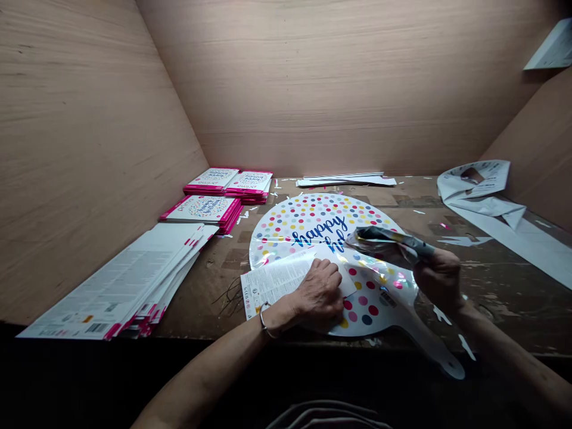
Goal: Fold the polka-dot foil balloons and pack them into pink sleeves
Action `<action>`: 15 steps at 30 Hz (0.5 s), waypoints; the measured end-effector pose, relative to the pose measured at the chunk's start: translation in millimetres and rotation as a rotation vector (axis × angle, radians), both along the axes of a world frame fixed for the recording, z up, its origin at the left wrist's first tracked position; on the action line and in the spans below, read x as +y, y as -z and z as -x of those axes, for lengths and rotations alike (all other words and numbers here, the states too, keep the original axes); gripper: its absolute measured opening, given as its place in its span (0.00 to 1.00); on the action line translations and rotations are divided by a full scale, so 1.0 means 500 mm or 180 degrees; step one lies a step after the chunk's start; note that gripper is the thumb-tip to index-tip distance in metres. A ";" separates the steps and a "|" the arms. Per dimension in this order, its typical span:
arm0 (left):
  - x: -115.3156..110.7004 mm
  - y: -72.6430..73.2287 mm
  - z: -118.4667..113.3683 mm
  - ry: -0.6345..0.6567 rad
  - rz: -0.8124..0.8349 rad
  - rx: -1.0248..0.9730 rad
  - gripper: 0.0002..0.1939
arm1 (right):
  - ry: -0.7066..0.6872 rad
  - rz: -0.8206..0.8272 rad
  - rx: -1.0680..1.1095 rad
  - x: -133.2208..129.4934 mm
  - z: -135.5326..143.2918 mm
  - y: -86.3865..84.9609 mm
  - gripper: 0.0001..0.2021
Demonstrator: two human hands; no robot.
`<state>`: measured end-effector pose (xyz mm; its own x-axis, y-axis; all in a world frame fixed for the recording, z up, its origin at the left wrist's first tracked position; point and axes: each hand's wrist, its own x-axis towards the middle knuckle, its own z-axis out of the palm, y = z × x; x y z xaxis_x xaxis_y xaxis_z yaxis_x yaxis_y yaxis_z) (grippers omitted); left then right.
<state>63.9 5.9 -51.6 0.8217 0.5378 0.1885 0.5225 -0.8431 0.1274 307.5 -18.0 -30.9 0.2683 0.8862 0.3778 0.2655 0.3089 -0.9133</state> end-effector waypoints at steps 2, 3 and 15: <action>0.001 -0.002 0.001 0.0032 0.0056 -0.0018 0.09 | -0.0110 -0.0689 -0.0963 0.004 0.004 -0.002 0.08; 0.001 -0.003 0.001 0.0059 0.0091 -0.0045 0.10 | -0.0168 -0.0994 -0.1322 0.007 0.008 -0.002 0.10; -0.006 -0.012 0.001 0.0214 0.0020 -0.0311 0.06 | -0.0878 -0.2319 -0.3438 0.064 -0.021 0.018 0.17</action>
